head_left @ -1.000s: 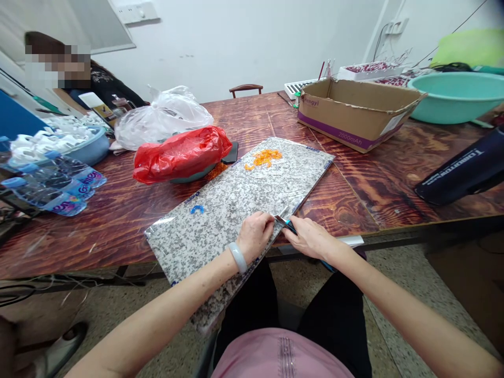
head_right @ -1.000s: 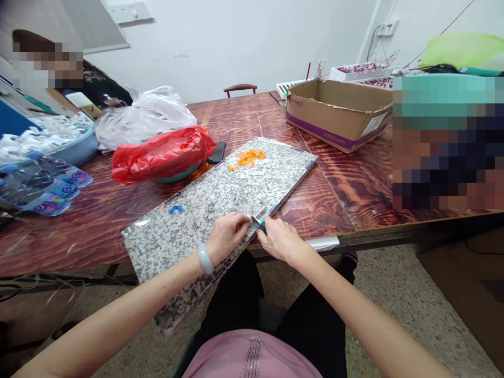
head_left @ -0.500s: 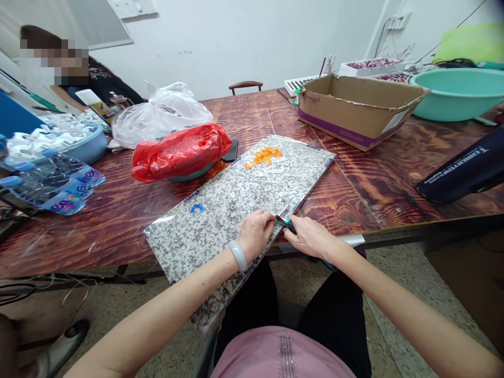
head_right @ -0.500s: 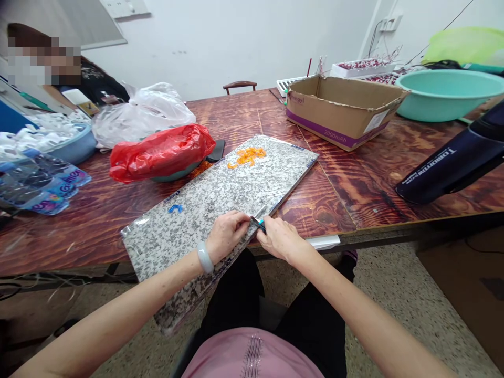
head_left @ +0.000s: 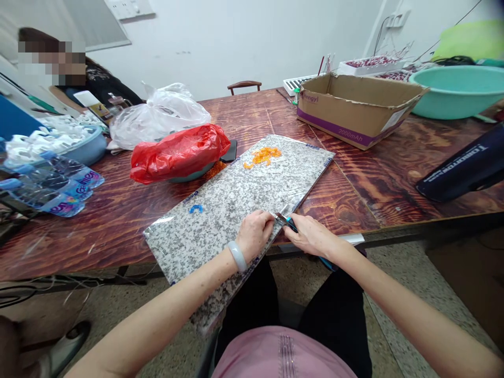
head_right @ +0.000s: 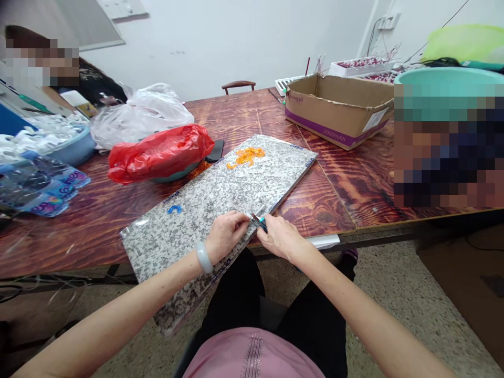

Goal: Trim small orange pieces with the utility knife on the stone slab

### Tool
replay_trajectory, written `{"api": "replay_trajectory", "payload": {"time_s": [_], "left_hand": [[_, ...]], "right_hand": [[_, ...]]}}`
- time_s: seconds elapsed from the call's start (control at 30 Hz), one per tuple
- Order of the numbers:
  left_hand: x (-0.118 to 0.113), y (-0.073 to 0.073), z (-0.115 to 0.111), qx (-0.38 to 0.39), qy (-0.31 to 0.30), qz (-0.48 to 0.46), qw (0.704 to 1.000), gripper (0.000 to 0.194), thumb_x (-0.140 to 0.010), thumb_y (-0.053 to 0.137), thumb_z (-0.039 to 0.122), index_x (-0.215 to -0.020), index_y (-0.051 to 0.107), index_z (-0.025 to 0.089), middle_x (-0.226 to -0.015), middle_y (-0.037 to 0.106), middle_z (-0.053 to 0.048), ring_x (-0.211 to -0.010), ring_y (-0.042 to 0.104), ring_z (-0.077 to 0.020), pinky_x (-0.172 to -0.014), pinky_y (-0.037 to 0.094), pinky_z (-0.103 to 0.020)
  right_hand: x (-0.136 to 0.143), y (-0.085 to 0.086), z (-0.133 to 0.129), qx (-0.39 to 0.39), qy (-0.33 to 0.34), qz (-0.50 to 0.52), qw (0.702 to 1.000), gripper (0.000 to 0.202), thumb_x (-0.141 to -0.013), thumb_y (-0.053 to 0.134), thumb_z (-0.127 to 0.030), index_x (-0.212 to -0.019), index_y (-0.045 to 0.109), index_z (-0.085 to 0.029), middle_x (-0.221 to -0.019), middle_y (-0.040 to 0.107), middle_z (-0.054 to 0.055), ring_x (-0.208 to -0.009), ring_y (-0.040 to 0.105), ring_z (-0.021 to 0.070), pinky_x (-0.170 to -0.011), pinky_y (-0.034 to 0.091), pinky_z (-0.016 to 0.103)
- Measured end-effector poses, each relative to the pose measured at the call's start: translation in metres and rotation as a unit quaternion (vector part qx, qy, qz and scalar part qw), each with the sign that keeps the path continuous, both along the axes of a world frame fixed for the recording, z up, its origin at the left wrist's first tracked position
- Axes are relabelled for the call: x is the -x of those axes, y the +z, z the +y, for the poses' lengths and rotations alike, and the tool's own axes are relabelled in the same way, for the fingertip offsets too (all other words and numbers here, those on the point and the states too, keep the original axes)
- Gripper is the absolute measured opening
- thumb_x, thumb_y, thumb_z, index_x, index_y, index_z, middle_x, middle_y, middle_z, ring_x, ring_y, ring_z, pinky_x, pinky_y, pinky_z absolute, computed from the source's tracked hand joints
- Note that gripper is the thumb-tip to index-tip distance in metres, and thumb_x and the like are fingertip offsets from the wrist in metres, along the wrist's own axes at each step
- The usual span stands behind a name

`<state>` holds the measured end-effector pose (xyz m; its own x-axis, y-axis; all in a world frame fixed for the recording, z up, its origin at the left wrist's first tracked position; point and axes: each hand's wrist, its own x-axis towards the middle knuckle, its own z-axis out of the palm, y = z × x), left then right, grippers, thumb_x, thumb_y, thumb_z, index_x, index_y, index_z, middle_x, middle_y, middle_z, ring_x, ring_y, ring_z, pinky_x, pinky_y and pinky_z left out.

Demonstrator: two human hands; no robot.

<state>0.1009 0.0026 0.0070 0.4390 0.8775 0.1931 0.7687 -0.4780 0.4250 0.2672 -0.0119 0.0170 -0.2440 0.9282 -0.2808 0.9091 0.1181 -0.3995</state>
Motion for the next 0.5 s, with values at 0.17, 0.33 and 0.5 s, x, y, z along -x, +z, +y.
{"api": "replay_trajectory", "payload": {"time_s": [0.17, 0.33, 0.5], "left_hand": [[0.0006, -0.0007, -0.0001, 0.002, -0.001, 0.005, 1.0, 0.015, -0.081, 0.046, 0.019, -0.081, 0.06, 0.018, -0.074, 0.058, -0.003, -0.071, 0.054, -0.0138, -0.067, 0.042, -0.025], [0.0005, -0.0025, 0.0002, -0.002, -0.002, 0.008, 1.0, 0.016, -0.081, 0.045, 0.019, -0.081, 0.06, 0.017, -0.075, 0.058, -0.003, -0.072, 0.054, -0.014, -0.068, 0.041, -0.025], [0.0004, -0.0023, 0.0008, -0.004, -0.002, 0.006, 1.0, 0.015, -0.081, 0.045, 0.017, -0.081, 0.06, 0.017, -0.075, 0.058, -0.003, -0.072, 0.054, -0.014, -0.068, 0.041, -0.024]], "right_hand": [[0.0023, 0.0028, -0.0017, 0.01, 0.0, -0.011, 1.0, 0.028, -0.084, 0.032, -0.037, -0.088, 0.052, -0.017, -0.084, 0.061, 0.011, -0.076, 0.058, 0.0228, -0.057, 0.03, 0.026], [0.0036, 0.0027, -0.0019, 0.007, 0.005, -0.021, 1.0, 0.028, -0.084, 0.032, -0.036, -0.089, 0.051, -0.017, -0.084, 0.061, 0.011, -0.078, 0.058, 0.024, -0.058, 0.03, 0.027], [0.0031, 0.0011, -0.0022, 0.004, 0.008, -0.025, 1.0, 0.027, -0.084, 0.032, -0.036, -0.089, 0.05, -0.017, -0.084, 0.061, 0.011, -0.077, 0.058, 0.024, -0.057, 0.03, 0.027]]}}
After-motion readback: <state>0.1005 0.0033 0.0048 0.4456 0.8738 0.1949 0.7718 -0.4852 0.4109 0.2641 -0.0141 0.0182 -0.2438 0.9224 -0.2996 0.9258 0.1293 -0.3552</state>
